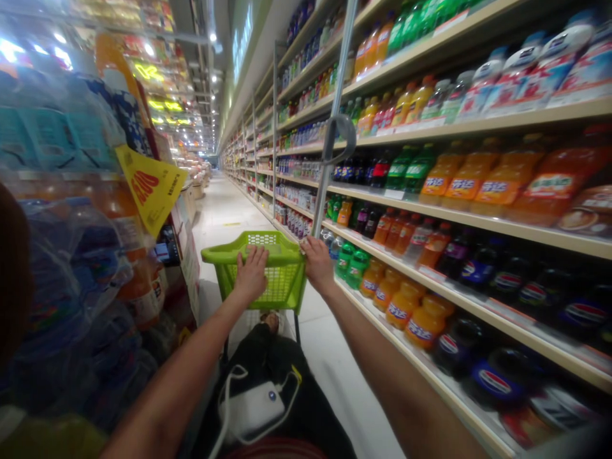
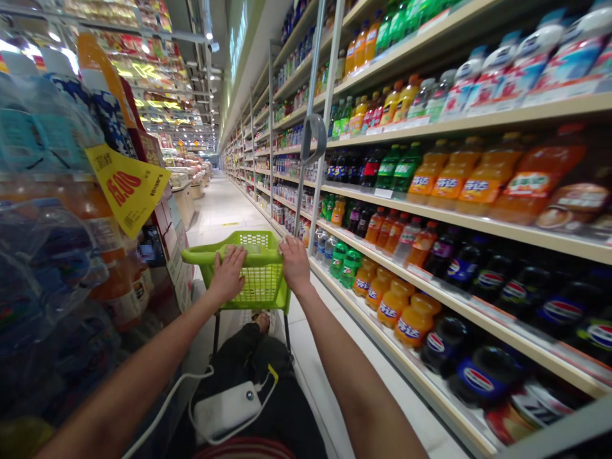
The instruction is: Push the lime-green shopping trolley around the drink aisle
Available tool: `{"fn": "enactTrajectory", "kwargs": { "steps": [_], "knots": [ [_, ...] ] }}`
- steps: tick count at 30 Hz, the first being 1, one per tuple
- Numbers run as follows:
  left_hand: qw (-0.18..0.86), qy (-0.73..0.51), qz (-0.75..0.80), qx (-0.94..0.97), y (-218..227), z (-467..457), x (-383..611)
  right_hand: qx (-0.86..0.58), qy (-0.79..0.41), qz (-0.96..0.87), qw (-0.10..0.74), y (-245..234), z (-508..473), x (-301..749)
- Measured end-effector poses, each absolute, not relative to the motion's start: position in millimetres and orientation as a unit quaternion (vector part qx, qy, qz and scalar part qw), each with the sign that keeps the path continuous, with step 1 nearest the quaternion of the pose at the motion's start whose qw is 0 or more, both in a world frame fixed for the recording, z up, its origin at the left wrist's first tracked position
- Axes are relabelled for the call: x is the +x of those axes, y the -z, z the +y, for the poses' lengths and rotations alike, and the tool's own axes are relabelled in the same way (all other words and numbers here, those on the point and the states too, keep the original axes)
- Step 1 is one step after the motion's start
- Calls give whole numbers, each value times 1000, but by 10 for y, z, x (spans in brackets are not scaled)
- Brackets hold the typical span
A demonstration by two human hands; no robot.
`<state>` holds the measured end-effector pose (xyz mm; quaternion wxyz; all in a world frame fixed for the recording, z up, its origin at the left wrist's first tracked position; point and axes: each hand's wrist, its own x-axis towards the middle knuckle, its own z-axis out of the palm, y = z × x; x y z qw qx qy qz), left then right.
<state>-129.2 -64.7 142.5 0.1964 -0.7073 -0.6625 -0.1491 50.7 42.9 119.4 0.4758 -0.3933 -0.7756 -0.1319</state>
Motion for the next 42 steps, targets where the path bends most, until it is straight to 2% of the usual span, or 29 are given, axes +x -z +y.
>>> {"fn": "enactTrajectory", "kwargs": {
  "steps": [4,13,22,31,38,42],
  "knots": [
    [195,169,-661,-705,-1406,-634,-1289,-463,89,-746,470,-1256,722,781],
    [198,167,-664,-702,-1388,-625,-1259,-460,56,-795,393,-1493,866,761],
    [196,145,-665,-706,-1427,-610,-1222,-322,148,-812,465,-1299,191,34],
    [185,164,-714,-655,-1412,-698,-1398,-416,136,-770,465,-1300,312,273],
    [176,146,-697,-679,-1417,-710,-1315,-328,153,-802,475,-1232,-14,-149],
    [194,175,-700,-664,-1362,-743,-1409,-332,162,-797,477,-1202,13,-54]
  ]
}}
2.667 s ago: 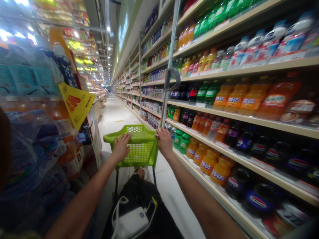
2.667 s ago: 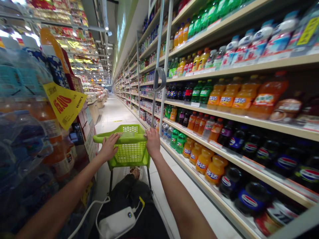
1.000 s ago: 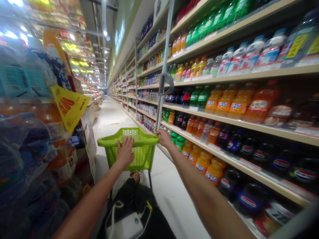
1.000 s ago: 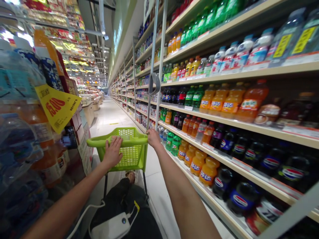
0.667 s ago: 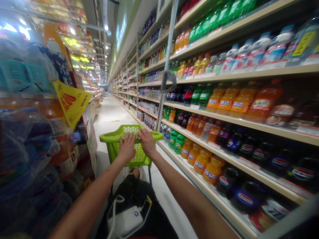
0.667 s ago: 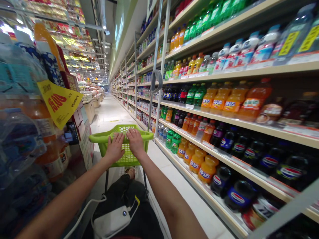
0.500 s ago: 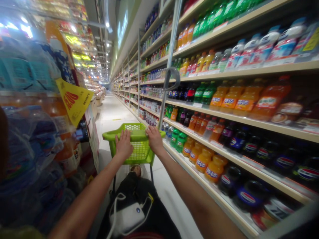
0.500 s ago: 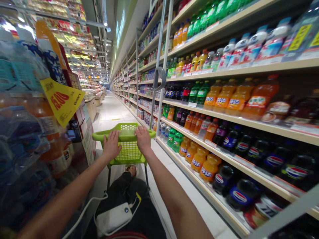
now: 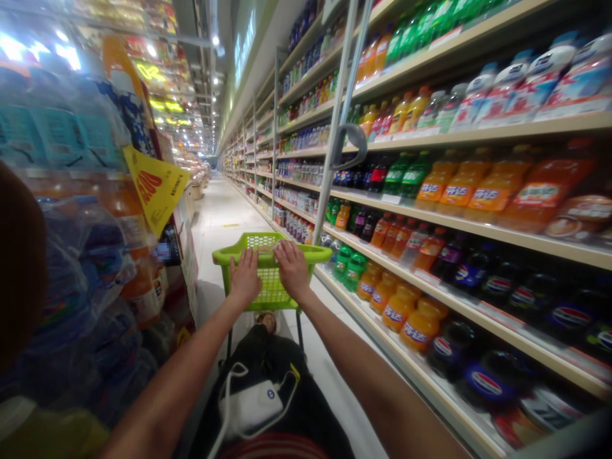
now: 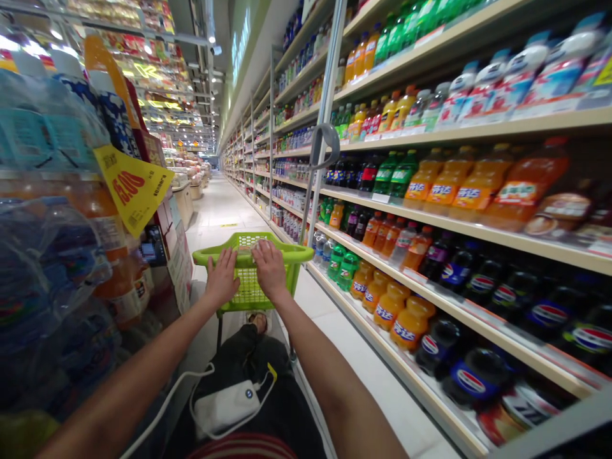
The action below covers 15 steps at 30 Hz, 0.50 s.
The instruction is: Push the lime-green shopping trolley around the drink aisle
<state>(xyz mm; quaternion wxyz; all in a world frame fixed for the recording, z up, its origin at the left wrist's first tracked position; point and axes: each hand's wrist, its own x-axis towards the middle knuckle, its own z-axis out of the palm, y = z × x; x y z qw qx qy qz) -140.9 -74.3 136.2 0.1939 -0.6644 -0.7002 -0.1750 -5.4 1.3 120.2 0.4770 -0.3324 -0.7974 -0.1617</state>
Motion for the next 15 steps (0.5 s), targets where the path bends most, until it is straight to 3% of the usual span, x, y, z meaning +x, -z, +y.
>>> {"fn": "enactTrajectory", "kwargs": {
  "steps": [6,15],
  "knots": [
    [204,186,-701,-658,-1293,-776,-1444,-366,135,-763,516,-1099,59,57],
    [218,173,-703,-654,-1306,-780,-1565,-296,144,-805,495,-1030,-149,-477]
  ]
}}
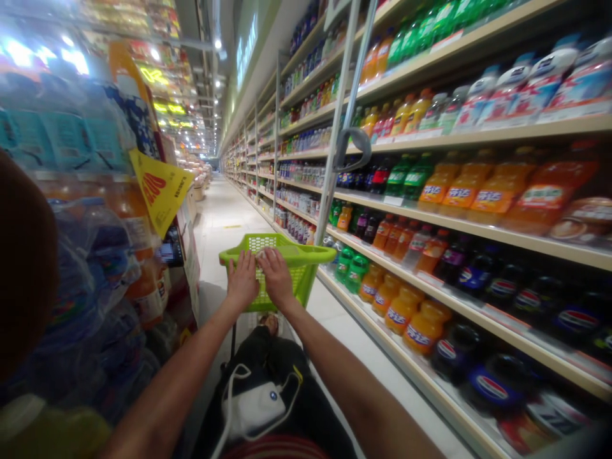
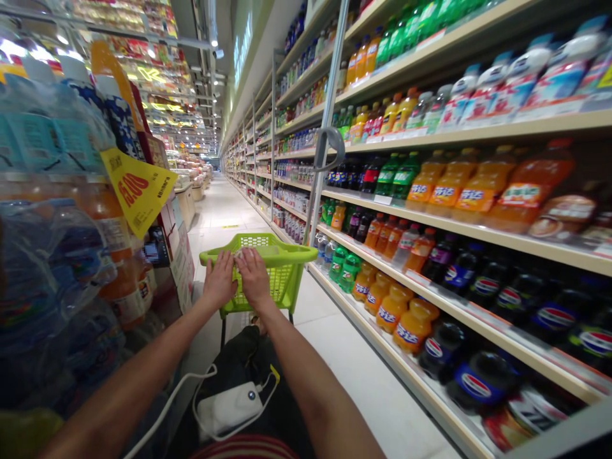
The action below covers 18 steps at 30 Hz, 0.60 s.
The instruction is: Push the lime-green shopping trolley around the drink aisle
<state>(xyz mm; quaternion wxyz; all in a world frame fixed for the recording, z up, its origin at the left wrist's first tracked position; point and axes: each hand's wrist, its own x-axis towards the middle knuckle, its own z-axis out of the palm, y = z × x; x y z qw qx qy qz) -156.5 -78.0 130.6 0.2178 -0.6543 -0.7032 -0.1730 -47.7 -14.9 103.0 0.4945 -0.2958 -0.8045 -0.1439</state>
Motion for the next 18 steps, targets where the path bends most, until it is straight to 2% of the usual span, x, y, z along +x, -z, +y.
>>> {"fn": "enactTrajectory", "kwargs": {
  "steps": [9,18],
  "knots": [
    [222,190,-731,-616,-1236,-820,-1694,-385,127,-746,528,-1053,58,4],
    [229,177,-722,-629,-1224,-816,-1731,-292,134,-805,499,-1070,-175,-403]
  ]
}}
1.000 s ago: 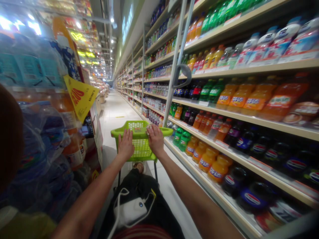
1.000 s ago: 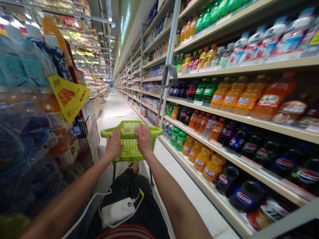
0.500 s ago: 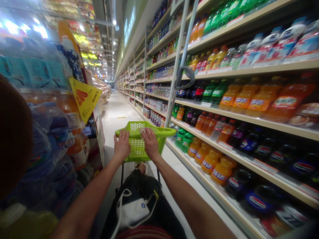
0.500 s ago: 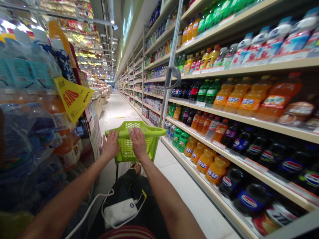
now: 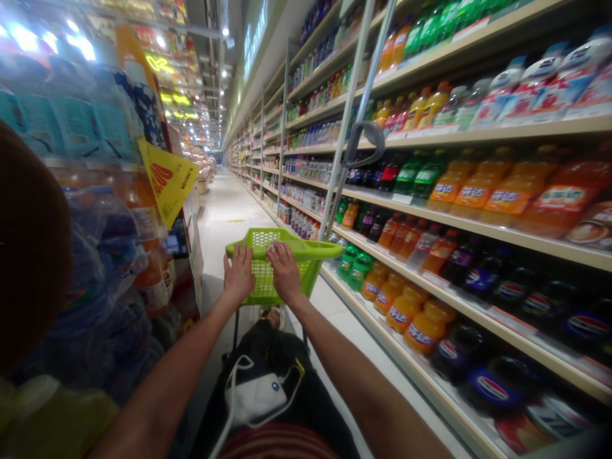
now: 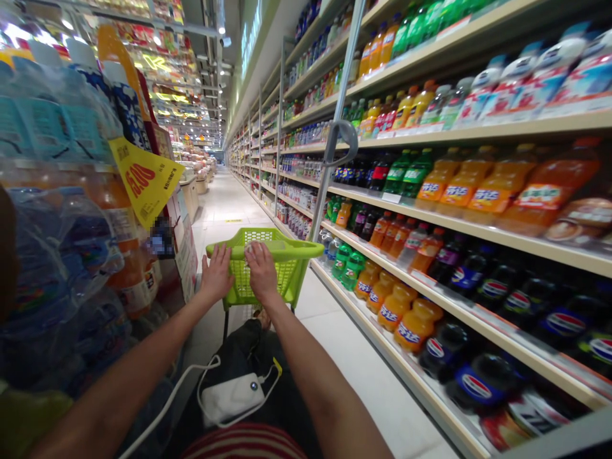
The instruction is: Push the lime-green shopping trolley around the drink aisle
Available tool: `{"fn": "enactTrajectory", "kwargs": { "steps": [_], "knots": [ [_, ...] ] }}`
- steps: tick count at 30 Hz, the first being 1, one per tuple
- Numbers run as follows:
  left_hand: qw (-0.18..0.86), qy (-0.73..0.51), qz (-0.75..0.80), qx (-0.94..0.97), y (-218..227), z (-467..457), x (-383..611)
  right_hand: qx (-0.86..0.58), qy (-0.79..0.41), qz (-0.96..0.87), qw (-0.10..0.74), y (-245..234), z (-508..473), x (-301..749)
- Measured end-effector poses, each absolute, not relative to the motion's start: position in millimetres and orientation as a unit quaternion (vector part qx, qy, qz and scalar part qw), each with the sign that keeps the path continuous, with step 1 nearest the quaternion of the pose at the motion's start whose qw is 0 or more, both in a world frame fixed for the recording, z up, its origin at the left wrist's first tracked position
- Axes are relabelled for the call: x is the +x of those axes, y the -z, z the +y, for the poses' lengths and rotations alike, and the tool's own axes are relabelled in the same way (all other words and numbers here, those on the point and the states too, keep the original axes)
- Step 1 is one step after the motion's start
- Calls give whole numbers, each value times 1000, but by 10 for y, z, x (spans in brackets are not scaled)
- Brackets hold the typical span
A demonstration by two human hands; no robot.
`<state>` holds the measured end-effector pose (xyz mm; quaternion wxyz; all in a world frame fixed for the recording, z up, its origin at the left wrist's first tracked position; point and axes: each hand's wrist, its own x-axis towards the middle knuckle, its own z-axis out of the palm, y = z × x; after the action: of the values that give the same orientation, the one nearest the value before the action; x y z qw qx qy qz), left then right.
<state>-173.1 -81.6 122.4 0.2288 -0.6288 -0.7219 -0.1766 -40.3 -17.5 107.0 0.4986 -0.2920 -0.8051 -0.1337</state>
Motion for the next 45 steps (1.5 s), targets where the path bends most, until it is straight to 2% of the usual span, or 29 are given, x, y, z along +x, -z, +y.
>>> {"fn": "enactTrajectory", "kwargs": {
  "steps": [10,16,20,24,27,30,34,38,45],
  "knots": [
    [222,211,-712,-632,-1193,-775,-1732,-427,126,-746,495,-1097,43,14],
    [218,246,-706,-628,-1217,-776,-1713,-387,96,-786,473,-1222,-194,-375],
    [211,345,-648,-645,-1266,-748,-1636,-350,76,-811,463,-1243,-205,-539],
    [168,445,-533,-699,-1356,-635,-1441,-303,3,-819,486,-1231,-160,-498],
    [130,450,-526,-710,-1440,-551,-1321,-287,-56,-804,518,-1246,-161,-366],
    [152,402,-583,-689,-1514,-526,-1259,-334,-43,-785,521,-1268,-163,-213],
    [208,299,-620,-695,-1558,-504,-1210,-462,11,-776,429,-1263,-124,-82],
    [225,273,-631,-691,-1521,-431,-1282,-508,40,-796,327,-1239,-105,-55],
    [257,326,-651,-635,-1392,-556,-1892,-501,38,-802,323,-1229,-141,-105]
  ]
}}
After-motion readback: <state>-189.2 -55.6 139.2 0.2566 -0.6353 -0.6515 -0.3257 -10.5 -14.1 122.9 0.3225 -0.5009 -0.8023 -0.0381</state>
